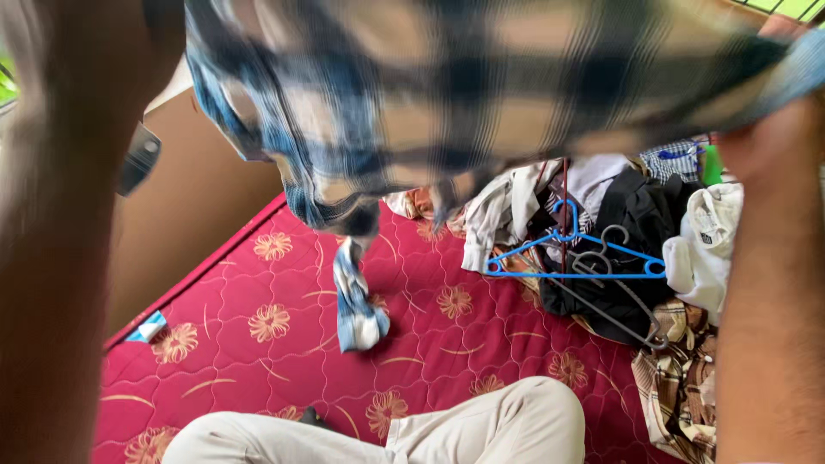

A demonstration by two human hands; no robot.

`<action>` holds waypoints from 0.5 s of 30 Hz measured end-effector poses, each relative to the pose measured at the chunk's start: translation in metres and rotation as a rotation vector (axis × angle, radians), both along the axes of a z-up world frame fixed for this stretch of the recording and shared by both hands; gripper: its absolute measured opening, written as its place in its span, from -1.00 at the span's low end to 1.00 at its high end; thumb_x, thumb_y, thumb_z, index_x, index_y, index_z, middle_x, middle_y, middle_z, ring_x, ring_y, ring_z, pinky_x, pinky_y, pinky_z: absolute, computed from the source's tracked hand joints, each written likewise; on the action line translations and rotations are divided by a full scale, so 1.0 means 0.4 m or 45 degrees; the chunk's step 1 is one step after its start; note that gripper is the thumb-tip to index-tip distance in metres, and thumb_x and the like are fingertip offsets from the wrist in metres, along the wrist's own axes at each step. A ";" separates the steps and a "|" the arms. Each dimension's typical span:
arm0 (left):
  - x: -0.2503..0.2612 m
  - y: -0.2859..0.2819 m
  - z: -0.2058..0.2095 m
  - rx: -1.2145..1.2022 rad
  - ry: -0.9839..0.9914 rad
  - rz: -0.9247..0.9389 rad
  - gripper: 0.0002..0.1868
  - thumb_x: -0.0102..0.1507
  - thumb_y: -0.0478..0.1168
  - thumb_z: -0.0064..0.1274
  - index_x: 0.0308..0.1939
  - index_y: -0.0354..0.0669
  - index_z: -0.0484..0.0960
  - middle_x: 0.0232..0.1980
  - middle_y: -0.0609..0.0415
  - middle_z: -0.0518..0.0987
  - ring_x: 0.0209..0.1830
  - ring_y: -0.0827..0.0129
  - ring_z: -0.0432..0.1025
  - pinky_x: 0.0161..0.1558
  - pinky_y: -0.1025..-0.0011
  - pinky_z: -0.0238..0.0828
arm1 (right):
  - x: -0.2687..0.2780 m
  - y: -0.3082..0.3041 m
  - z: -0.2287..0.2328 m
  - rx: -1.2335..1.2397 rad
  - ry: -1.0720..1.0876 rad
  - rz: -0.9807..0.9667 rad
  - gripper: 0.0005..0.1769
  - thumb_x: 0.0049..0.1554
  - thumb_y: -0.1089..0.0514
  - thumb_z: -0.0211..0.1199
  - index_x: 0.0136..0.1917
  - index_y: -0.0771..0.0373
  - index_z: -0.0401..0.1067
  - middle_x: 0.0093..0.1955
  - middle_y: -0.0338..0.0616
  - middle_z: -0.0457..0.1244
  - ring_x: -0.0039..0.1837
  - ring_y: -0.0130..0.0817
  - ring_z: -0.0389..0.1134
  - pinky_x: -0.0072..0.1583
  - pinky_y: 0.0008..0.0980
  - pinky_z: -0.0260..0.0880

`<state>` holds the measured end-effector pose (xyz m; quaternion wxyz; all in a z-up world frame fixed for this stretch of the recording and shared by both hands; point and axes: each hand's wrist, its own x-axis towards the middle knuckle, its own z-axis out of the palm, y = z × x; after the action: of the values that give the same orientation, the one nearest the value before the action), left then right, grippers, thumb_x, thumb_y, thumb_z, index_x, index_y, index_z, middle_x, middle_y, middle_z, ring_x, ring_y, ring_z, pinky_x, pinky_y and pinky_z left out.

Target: The person folds and rolls several garments, including a blue and white plaid shirt, a grey sweatshirt, and a brown plaid shirt, on a bed and then places them to the side.

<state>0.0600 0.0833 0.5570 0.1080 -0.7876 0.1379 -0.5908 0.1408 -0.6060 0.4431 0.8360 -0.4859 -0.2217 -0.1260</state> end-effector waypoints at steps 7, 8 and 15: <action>-0.115 0.183 -0.772 0.434 1.393 0.183 -0.78 0.19 -0.24 0.00 -0.08 0.00 0.57 -0.19 0.08 0.61 -0.21 0.15 0.59 -0.17 0.18 0.54 | -0.085 0.239 -0.773 -1.472 0.151 -0.072 -0.51 -0.05 0.54 0.18 0.06 0.15 0.59 -0.02 -0.12 0.47 0.03 -0.35 0.45 0.11 -0.32 0.49; -0.117 0.185 -0.882 0.432 1.541 0.224 -0.71 0.20 -0.26 -0.01 0.00 0.09 0.59 -0.10 0.08 0.65 -0.14 0.13 0.59 -0.08 0.14 0.53 | -0.096 0.284 -0.854 -1.777 0.347 -0.009 -0.51 -0.01 0.49 0.08 0.05 0.10 0.60 -0.01 -0.13 0.50 0.01 -0.33 0.49 0.11 -0.37 0.48; -0.105 0.157 -1.248 0.096 2.616 0.412 -0.47 0.17 0.26 0.18 -0.01 -0.03 0.77 0.00 -0.01 0.74 0.04 0.15 0.61 0.12 0.17 0.43 | -0.148 0.451 -1.139 -2.947 0.305 -0.041 -0.71 0.16 0.11 0.13 0.12 -0.02 0.55 0.19 -0.12 0.38 0.26 -0.08 0.40 0.31 0.12 0.32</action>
<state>0.0182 0.1460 0.0578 0.0411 -0.9165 0.0746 0.3909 0.0815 -0.4255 -0.0126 -0.0933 -0.9706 -0.1178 0.1879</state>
